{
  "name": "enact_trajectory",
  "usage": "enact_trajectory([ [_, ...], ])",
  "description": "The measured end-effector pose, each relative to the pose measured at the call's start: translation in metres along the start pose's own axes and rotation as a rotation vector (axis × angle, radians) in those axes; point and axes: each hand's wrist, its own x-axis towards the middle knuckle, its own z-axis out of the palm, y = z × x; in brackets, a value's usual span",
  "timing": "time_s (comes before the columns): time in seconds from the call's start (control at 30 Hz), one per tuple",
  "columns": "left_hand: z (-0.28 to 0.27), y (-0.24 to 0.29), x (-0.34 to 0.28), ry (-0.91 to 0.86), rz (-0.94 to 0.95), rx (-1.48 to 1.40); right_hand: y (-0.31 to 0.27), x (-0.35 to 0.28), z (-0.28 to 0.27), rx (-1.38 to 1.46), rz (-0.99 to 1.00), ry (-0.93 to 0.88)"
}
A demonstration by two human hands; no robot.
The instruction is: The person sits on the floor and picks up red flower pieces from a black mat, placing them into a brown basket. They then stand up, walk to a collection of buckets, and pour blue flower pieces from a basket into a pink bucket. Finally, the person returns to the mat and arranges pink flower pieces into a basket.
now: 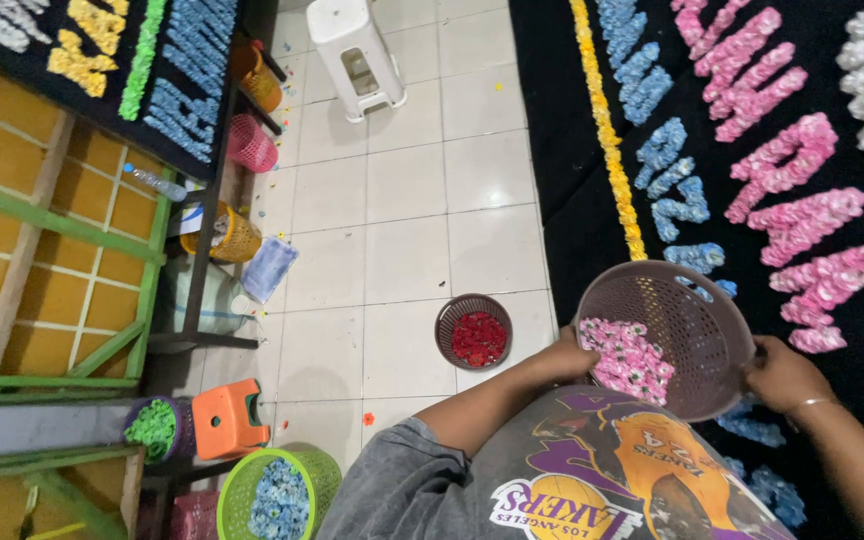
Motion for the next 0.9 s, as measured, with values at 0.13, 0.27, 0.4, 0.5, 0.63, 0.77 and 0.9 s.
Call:
enact_trajectory([
  [0.13,-0.003,-0.015,0.019,0.000,-0.023,-0.014,-0.013,-0.025,0.014,0.111,0.082,0.039],
  [0.27,-0.011,-0.011,0.023,0.032,-0.106,-0.041,-0.058,-0.084,-0.036,0.395,0.170,-0.057],
  [0.4,-0.002,-0.038,0.071,0.009,-0.074,-0.082,-0.034,-0.062,-0.038,0.126,0.013,0.041],
  [0.5,0.013,-0.027,0.068,-0.051,0.012,-0.155,-0.011,-0.044,-0.085,-0.565,-0.168,0.586],
  [0.63,0.031,0.001,0.050,-0.052,0.088,-0.191,0.009,-0.006,-0.134,-1.140,-0.269,1.251],
  [0.77,0.038,0.007,0.047,-0.047,0.121,-0.228,0.012,0.054,-0.128,-1.236,-0.288,0.974],
  [0.9,0.036,0.005,0.028,-0.054,0.104,-0.163,0.017,0.052,-0.135,-1.083,-0.446,0.870],
])
